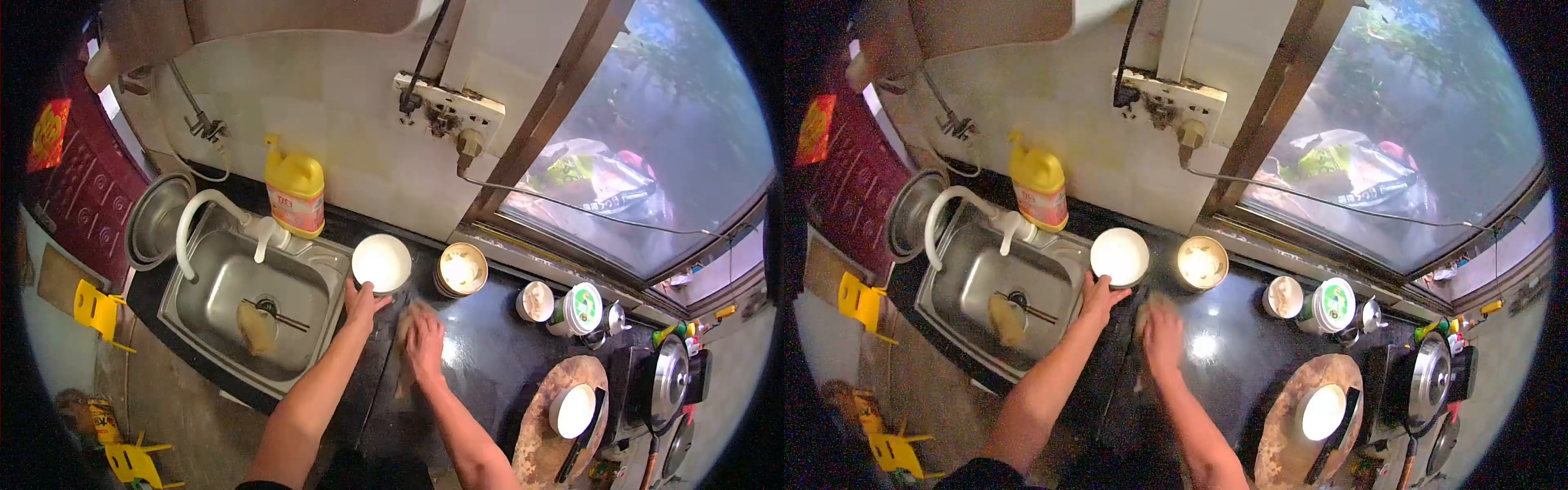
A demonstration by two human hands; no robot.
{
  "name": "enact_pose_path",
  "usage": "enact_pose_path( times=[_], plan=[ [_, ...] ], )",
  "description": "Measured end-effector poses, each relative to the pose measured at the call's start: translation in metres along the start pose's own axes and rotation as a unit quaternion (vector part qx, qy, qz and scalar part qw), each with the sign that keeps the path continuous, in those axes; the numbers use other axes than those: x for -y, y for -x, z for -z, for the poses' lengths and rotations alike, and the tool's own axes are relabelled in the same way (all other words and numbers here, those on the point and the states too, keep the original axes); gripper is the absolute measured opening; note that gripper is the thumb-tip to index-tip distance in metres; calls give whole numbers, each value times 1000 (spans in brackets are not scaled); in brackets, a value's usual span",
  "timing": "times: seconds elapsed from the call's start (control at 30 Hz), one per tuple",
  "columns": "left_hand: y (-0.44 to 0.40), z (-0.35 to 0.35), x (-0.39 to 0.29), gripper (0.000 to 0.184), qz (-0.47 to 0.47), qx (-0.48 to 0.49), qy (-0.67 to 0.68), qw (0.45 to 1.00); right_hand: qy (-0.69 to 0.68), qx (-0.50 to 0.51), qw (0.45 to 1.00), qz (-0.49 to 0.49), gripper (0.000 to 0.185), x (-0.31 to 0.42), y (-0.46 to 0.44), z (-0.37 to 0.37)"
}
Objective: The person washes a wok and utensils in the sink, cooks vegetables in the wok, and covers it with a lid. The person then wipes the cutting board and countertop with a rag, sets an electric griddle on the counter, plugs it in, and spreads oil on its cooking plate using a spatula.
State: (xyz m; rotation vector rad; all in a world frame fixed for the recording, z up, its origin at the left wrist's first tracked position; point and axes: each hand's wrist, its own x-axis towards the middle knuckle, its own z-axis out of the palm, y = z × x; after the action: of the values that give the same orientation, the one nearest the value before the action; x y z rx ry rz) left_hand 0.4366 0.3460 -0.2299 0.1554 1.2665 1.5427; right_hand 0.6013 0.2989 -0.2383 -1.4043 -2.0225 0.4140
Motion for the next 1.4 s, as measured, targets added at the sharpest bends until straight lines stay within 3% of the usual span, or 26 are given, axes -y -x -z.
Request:
enact_pose_path(
  times=[0.07, 0.17, 0.27, 0.33, 0.43, 0.6, 0.7, 0.83, 1.03, 1.1, 1.27, 1.4],
  plan=[
    [-25, -4, -8, 67, 15, 35, 3, 999, 8, -73, 997, 7, 34, 4, -40, -20],
    [-42, -6, -10, 75, 13, 29, -39, 999, -13, -51, 998, -36, 40, 5, -80, -48],
    [-51, 2, -5, 73, -9, 27, -54, 998, 245, 54, 968, -30, 49, 8, -77, -71],
    [-44, 9, -9, 66, 10, 64, -25, 998, 242, 86, 966, 0, 52, 17, -60, -66],
    [-24, 13, -24, 74, 31, 8, -5, 999, 227, 138, 963, 53, 47, 44, -19, -52],
    [-12, 39, -3, 62, -41, 2, -68, 997, 172, 274, 931, 172, 46, 77, 67, -19],
    [3, 47, 9, 56, -70, 18, -121, 990, 120, 244, 942, 198, 47, 50, 82, -11],
    [25, 48, 28, 43, -106, 70, -176, 976, 189, 204, 941, 190, 50, 31, 35, -12],
    [110, 81, 17, 35, -83, 122, -217, 965, 299, 81, 949, -56, 59, -54, 25, 35],
    [141, 111, 15, 35, -72, 119, -208, 968, 321, 100, 929, -157, 59, -72, 60, 70],
    [232, 200, 5, 33, -25, 52, -190, 980, 259, 4, 937, -234, 56, -71, 204, 118],
    [299, 283, 28, 32, -18, -48, -217, 975, 221, -98, 941, -236, 45, -22, 280, 104]
  ],
)
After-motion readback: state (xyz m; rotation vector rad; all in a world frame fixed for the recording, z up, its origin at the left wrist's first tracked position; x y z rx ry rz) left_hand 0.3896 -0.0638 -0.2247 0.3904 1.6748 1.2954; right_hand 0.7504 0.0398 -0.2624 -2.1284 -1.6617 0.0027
